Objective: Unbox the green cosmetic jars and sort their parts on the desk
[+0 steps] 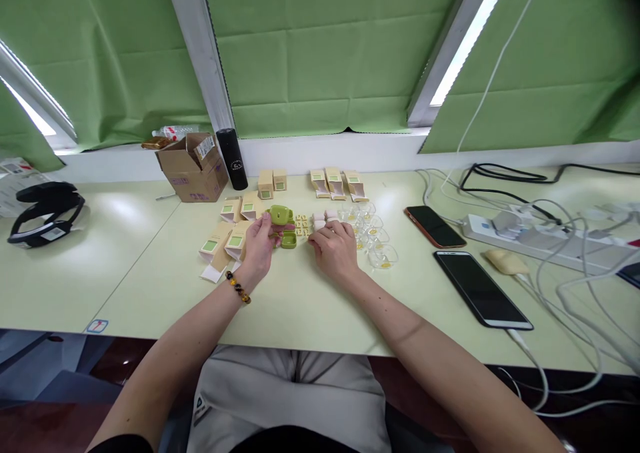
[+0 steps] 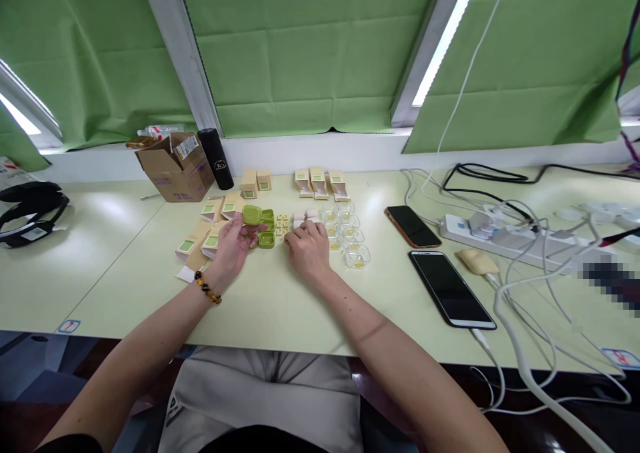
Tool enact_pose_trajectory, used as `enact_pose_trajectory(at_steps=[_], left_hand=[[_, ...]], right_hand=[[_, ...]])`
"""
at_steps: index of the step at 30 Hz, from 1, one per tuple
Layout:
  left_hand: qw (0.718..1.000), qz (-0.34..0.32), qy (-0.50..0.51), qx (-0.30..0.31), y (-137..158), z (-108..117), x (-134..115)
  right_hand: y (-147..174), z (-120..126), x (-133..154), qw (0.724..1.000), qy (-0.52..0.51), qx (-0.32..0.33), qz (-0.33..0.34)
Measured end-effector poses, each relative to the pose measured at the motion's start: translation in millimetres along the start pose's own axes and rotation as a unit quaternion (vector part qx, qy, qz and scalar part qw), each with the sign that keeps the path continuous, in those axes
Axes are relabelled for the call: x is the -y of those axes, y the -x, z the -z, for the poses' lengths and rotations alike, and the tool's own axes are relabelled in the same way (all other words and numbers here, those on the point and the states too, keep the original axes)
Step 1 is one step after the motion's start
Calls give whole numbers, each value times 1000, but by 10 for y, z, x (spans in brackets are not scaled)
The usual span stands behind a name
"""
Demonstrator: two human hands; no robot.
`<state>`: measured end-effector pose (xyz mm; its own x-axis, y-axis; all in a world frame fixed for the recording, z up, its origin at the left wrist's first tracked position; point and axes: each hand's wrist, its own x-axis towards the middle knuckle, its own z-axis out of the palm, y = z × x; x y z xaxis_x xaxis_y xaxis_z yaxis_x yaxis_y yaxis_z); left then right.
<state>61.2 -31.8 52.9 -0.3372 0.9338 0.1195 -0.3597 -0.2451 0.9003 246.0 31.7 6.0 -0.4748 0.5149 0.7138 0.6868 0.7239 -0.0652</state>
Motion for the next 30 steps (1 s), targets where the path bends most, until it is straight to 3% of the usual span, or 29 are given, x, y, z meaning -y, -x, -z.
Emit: enact_pose_trajectory(at_steps=[13, 23, 30], left_hand=[[1000, 9, -16, -7, 54, -64, -49], [1000, -7, -25, 5, 56, -48, -51], [1000, 7, 8, 12, 34, -21, -29]], right_hand=[[60, -100, 40, 998, 64, -3, 27], [65, -53, 38, 999, 22, -24, 14], [84, -31, 46, 999, 25, 13, 22]])
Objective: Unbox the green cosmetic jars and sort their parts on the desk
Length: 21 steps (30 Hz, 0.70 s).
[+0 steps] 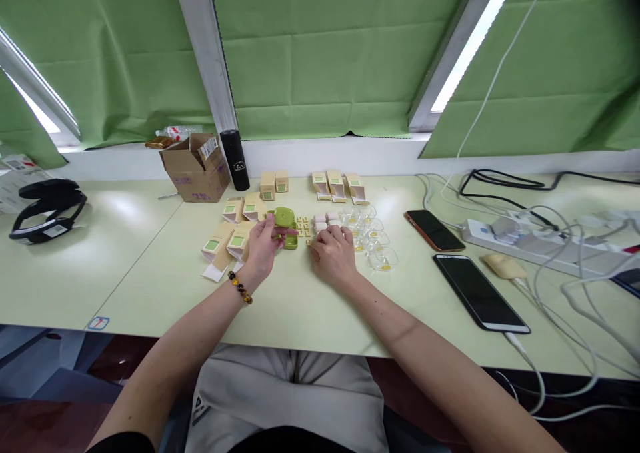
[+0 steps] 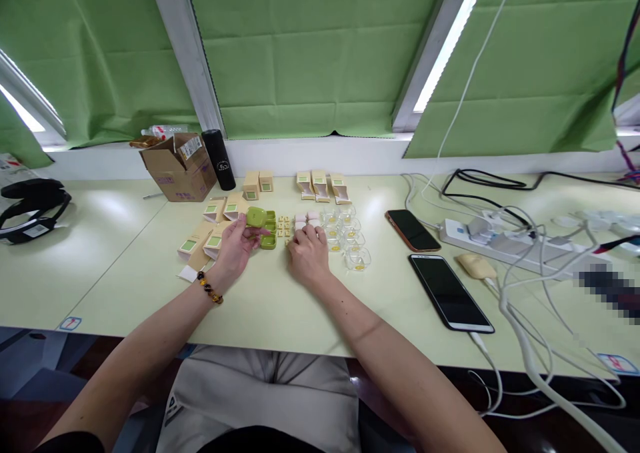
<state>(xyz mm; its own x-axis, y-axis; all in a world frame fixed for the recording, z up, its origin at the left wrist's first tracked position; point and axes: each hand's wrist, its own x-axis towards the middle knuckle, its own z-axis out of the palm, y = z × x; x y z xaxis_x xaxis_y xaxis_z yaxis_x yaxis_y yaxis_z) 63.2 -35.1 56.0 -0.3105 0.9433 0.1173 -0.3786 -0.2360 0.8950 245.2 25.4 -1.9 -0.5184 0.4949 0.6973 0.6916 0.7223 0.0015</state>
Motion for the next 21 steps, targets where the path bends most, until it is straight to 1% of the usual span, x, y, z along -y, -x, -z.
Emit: enact_pose_trajectory(at_steps=[4, 7, 12, 16, 19, 21], left_hand=[[1000, 7, 18, 8, -11, 28, 25], [1000, 7, 21, 6, -11, 37, 28], [999, 14, 39, 8, -27, 61, 38], [999, 25, 43, 16, -38, 91, 33], [999, 12, 7, 40, -33, 110, -8], [996, -31, -54, 64, -31, 125, -57]], right_hand=[[-1, -2, 3, 1000, 6, 2, 5], [0, 7, 3, 1000, -5, -8, 3], [-19, 125, 16, 998, -37, -53, -5], [-38, 230, 4, 993, -71, -91, -29], [-44, 250, -17, 989, -93, -106, -51], [-44, 245, -26, 987, -102, -109, -62]])
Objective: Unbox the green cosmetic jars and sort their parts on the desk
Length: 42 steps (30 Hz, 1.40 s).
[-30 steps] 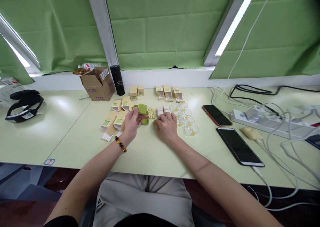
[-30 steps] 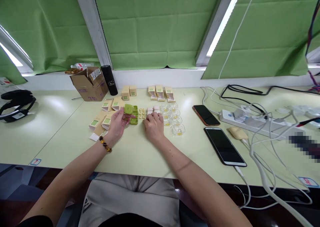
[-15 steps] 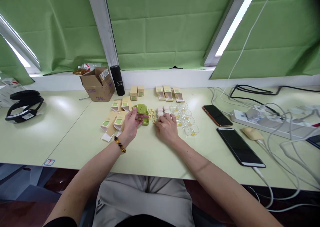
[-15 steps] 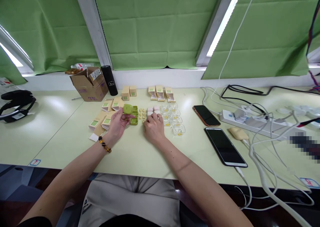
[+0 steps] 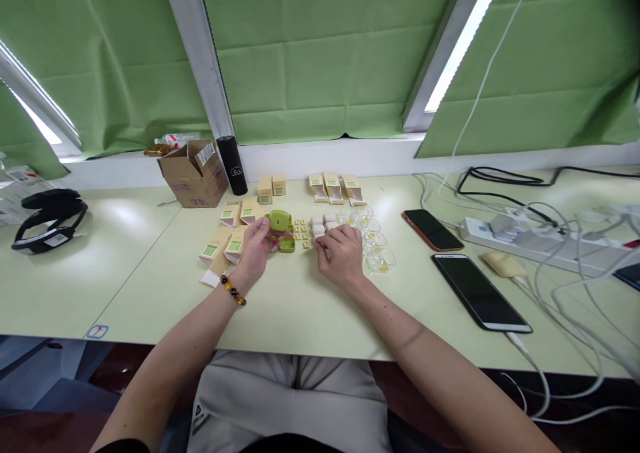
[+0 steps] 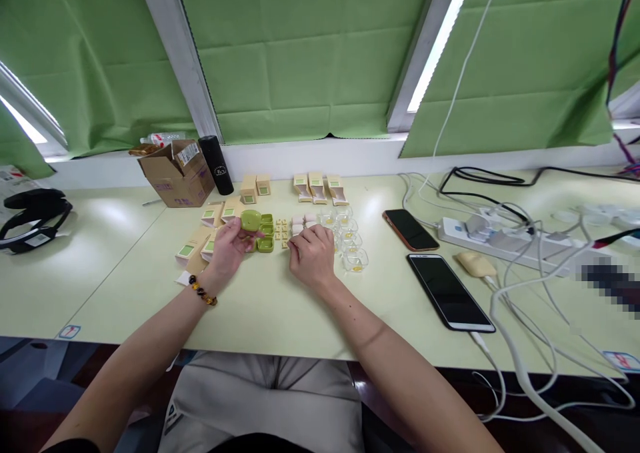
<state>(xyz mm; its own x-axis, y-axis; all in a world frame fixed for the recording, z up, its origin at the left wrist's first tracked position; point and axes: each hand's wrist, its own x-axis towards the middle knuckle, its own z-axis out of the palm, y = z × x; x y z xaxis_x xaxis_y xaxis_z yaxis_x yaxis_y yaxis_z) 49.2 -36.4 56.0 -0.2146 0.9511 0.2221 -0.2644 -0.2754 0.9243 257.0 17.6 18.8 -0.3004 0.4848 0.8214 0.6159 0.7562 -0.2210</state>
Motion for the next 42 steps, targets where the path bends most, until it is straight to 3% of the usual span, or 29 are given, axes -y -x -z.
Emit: enact_pose_trajectory(at_steps=[3, 6, 8, 13, 18, 22, 30, 38, 42], left_hand=[[977, -95, -187, 35, -14, 43, -92], [900, -153, -399, 80, -34, 99, -191], [847, -187, -484, 116, -29, 137, -245], [733, -280, -604, 138, 91, 207, -264], [680, -283, -657, 164, 258, 210, -138], [661, -258, -676, 199, 315, 182, -55], [634, -175, -724, 208, 331, 144, -73], [638, -173, -724, 199, 348, 148, -54], [665, -184, -704, 166, 342, 156, -176]], right_hand=[[0, -6, -1, 1000, -7, -1, -4], [-8, 0, 6, 1000, -4, -4, -3], [-16, 6, 10, 1000, -1, -3, -4], [-24, -5, 14, 1000, 3, -8, 0], [-19, -24, 11, 1000, 5, -9, 4], [-15, -21, 7, 1000, 3, -7, 1], [-12, -26, 16, 1000, -13, 0, 6], [-3, -29, 16, 999, -28, 19, -2], [-7, -18, 24, 999, -28, 17, 3]])
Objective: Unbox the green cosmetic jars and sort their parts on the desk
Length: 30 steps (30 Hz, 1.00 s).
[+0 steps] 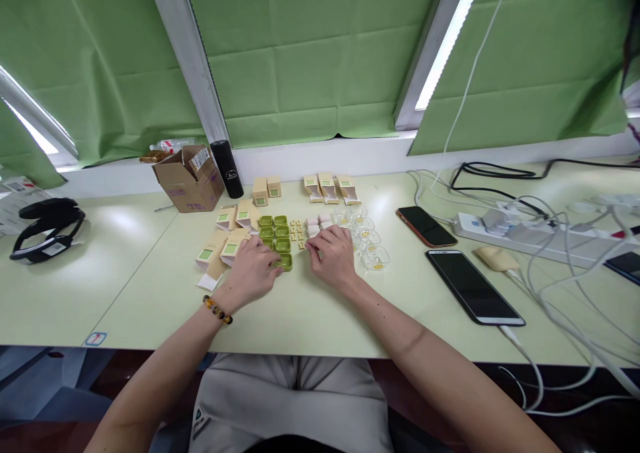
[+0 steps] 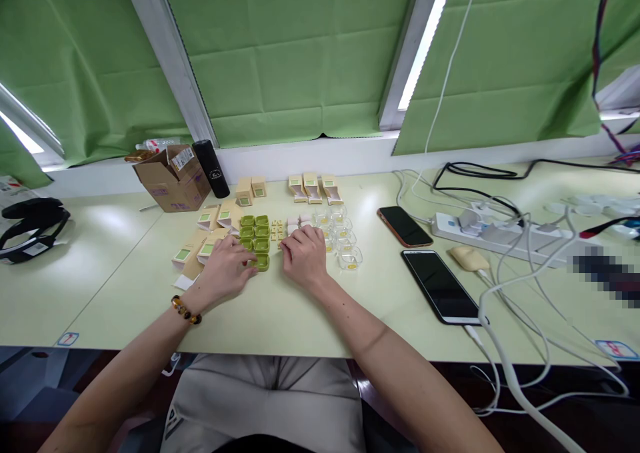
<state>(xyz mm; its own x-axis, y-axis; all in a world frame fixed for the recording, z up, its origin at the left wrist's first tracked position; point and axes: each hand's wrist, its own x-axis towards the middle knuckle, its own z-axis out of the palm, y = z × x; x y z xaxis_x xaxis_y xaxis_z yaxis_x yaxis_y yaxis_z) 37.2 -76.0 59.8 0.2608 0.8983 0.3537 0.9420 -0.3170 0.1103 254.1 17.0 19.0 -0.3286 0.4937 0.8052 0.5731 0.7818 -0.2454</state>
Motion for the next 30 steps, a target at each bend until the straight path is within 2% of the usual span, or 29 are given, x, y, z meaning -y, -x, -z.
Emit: enact_pose_trajectory(at_steps=[7, 11, 16, 22, 27, 30], left_hand=[[982, 55, 56, -171, -136, 252, 236], [975, 102, 25, -196, -257, 308, 420], [981, 146, -45, -121, -547, 353, 630], [985, 120, -121, -22, -1137, 226, 828], [978, 110, -175, 2, -1502, 12, 968], [973, 131, -188, 10, -1670, -92, 1031]], right_hand=[[14, -18, 8, 1000, 1, -11, 14], [10, -6, 27, 1000, -4, -14, 14], [1, 11, 65, 1000, -6, -6, 11], [7, 21, 96, 1000, -5, -11, 17], [1, 37, 105, 1000, -3, -16, 21], [4, 45, 124, 1000, -9, -15, 22]])
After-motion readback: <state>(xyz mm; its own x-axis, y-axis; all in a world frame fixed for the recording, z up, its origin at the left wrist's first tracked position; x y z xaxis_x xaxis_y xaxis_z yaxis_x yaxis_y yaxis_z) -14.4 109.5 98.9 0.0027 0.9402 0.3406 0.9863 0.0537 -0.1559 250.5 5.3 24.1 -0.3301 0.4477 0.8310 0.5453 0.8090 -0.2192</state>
